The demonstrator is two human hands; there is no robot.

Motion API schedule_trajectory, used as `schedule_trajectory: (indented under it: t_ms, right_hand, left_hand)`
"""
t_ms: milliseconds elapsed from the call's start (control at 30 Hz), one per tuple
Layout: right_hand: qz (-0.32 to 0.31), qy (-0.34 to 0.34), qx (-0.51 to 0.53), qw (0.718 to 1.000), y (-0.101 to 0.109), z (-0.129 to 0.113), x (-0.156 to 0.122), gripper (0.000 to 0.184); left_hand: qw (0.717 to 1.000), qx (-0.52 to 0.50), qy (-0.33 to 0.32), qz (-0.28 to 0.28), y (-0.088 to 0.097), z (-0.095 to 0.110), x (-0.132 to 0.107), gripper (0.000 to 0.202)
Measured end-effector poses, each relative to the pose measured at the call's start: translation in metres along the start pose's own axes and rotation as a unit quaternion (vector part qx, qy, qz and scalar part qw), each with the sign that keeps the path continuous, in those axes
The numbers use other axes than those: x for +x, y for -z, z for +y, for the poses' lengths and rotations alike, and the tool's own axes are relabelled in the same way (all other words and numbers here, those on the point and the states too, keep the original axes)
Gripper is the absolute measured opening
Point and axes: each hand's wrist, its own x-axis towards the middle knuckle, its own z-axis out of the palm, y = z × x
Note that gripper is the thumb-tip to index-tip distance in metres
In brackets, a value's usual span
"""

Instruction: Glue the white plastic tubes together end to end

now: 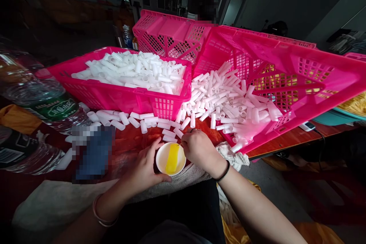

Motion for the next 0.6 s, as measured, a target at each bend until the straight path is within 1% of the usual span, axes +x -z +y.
schedule_trajectory:
  t_ms: [67,133,267,333,367,400,433,467,533,567,600]
  right_hand:
    - [-0.002,0.022,-0.036,0.999,0.007,-0.006,0.005,0.022]
    - [-0.028,0.041,-0.081,0.996,0.008,-0.013,0.01,0.022]
    - [-0.102,0.073,-0.149,0.981,-0.005,-0.028,0.02,0.019]
    - [-0.117,0.077,-0.155,0.978,-0.008,-0.031,0.021,0.018]
    - [-0.118,0.073,-0.147,0.979,-0.007,-0.03,0.02,0.014]
    - [-0.111,0.065,-0.128,0.983,-0.003,-0.027,0.019,0.011]
    - [-0.094,0.05,-0.101,0.989,0.004,-0.021,0.017,0.013]
    - [-0.066,0.027,-0.073,0.995,0.011,-0.013,0.015,0.018]
    - [0.013,-0.037,-0.036,0.999,0.026,0.009,0.012,0.026]
    - [0.05,-0.069,-0.031,0.996,0.031,0.021,0.012,0.025]
    - [0.074,-0.095,-0.034,0.992,0.035,0.033,0.012,0.023]
  left_hand:
    - [1.0,-0.001,-0.01,0.004,-0.001,-0.002,0.001,0.127]
    - [1.0,0.0,-0.019,0.005,-0.003,-0.004,0.003,0.13]
    - [1.0,0.01,-0.02,-0.004,-0.006,-0.005,0.003,0.132]
    - [1.0,0.018,-0.02,-0.015,-0.005,-0.003,0.0,0.133]
    - [0.999,0.023,-0.024,-0.015,-0.002,-0.002,-0.001,0.131]
    - [0.999,0.032,-0.028,-0.009,0.003,-0.001,-0.001,0.125]
    - [0.999,0.044,-0.029,0.008,0.01,-0.001,0.0,0.113]
    - [0.997,0.063,-0.026,0.034,0.019,-0.002,0.003,0.094]
    - [0.989,0.122,-0.011,0.086,0.041,-0.008,0.014,0.051]
    - [0.982,0.16,-0.007,0.098,0.053,-0.013,0.022,0.039]
    - [0.977,0.195,-0.012,0.086,0.065,-0.019,0.032,0.036]
